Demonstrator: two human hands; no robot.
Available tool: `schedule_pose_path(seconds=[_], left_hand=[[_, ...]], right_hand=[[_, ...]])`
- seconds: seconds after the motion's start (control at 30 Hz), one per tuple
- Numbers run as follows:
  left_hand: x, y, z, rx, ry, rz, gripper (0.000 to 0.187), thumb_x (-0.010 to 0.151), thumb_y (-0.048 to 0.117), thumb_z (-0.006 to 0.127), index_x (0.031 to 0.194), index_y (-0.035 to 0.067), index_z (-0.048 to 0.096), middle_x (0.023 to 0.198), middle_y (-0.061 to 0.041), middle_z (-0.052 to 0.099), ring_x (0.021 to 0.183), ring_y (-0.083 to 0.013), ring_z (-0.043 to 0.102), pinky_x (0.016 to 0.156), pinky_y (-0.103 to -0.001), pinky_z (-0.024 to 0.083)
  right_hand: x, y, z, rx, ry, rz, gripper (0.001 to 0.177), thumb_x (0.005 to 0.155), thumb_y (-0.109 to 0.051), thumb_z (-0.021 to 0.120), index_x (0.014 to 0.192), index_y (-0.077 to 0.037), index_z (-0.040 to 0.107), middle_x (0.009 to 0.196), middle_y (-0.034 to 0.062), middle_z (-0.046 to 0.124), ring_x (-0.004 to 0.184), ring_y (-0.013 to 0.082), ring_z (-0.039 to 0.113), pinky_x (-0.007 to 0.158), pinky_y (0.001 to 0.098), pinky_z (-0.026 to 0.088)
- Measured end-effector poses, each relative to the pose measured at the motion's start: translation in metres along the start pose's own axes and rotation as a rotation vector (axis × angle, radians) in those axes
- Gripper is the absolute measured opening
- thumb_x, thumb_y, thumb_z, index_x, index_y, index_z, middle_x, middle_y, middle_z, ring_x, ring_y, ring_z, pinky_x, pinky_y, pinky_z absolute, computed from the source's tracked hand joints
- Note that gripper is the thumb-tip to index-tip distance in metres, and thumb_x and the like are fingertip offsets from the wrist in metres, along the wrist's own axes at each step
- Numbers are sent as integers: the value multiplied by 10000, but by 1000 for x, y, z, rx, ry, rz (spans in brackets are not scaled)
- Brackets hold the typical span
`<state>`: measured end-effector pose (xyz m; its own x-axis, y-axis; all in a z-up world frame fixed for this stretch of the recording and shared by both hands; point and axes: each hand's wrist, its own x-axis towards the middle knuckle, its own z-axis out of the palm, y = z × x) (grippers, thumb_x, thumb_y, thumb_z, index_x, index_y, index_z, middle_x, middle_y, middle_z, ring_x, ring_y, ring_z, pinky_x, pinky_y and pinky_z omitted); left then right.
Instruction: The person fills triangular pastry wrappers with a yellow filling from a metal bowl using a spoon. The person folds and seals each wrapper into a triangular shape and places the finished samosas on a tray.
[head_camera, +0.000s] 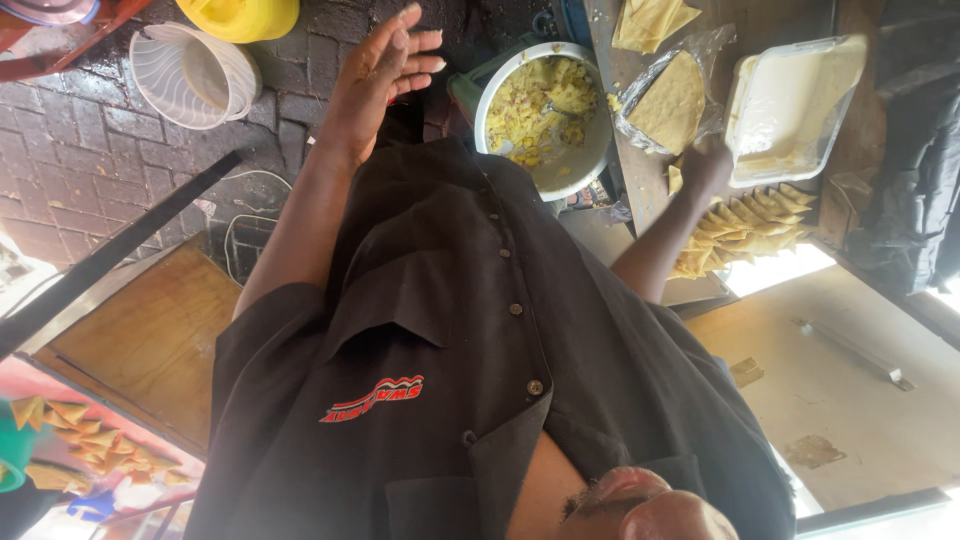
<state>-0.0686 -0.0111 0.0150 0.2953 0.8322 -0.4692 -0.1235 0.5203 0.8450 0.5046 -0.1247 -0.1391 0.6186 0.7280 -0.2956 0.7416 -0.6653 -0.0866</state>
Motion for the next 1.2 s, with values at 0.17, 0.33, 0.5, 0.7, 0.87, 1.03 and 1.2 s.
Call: schedule_pose_path(seconds=[0.17, 0.33, 0.5, 0.7, 0.87, 1.03, 1.2], left_hand=[[6, -7, 11, 98, -55, -36, 609, 1101, 474, 506, 1519, 32, 496, 1372, -154, 681, 1190, -205, 695, 1043, -360, 556], [8, -10, 16, 101, -96, 15, 558, 1100, 443, 529, 1473, 28, 534, 1321, -135, 703, 1157, -192, 701, 1017, -344, 557], [6, -20, 15, 73, -86, 6, 542, 1095, 438, 536, 1451, 29, 557, 1308, -130, 712, 1157, -196, 707, 1017, -333, 550], [26, -46, 30, 68, -133, 12, 614, 1062, 471, 578, 1467, 15, 514, 1383, -170, 665, 1291, -242, 653, 1082, -373, 499], [72, -65, 76, -178, -211, 74, 719, 1053, 437, 644, 1545, 4, 348, 1538, -190, 465, 1449, -274, 464, 1208, -432, 419], [91, -96, 93, -572, -118, 216, 491, 1134, 367, 542, 1449, -8, 572, 1442, -174, 649, 1370, -257, 616, 1213, -431, 488], [101, -132, 91, -631, -34, 213, 287, 1175, 273, 514, 1284, 18, 586, 1206, -108, 645, 1133, -182, 612, 1010, -359, 495]], right_hand=[[67, -117, 74, 400, 137, -260, 175, 855, -166, 812, 996, -86, 746, 1005, 88, 771, 903, 207, 753, 820, 365, 601], [81, -164, 99, 206, 301, -216, 182, 673, -91, 799, 836, -121, 722, 918, 82, 730, 772, 206, 694, 683, 406, 576], [89, -159, 91, 436, 146, 20, 64, 739, -197, 726, 785, -154, 735, 749, -19, 703, 677, 110, 683, 676, 313, 611], [51, -174, 46, 1425, -79, -77, 215, 911, -91, 701, 1100, -52, 605, 908, 33, 632, 814, 163, 627, 773, 363, 565], [-59, -236, -18, 1310, -680, -611, 190, 1073, 2, 701, 1211, -23, 573, 1077, 64, 664, 945, 152, 642, 821, 292, 534], [-105, -286, -56, 996, -223, -724, 182, 1013, -34, 754, 1145, -30, 630, 983, 38, 616, 867, 109, 604, 748, 295, 530], [-130, -303, -50, 1348, -559, -423, 242, 991, -110, 769, 1185, -59, 634, 1028, 10, 675, 939, 103, 663, 850, 302, 580]])
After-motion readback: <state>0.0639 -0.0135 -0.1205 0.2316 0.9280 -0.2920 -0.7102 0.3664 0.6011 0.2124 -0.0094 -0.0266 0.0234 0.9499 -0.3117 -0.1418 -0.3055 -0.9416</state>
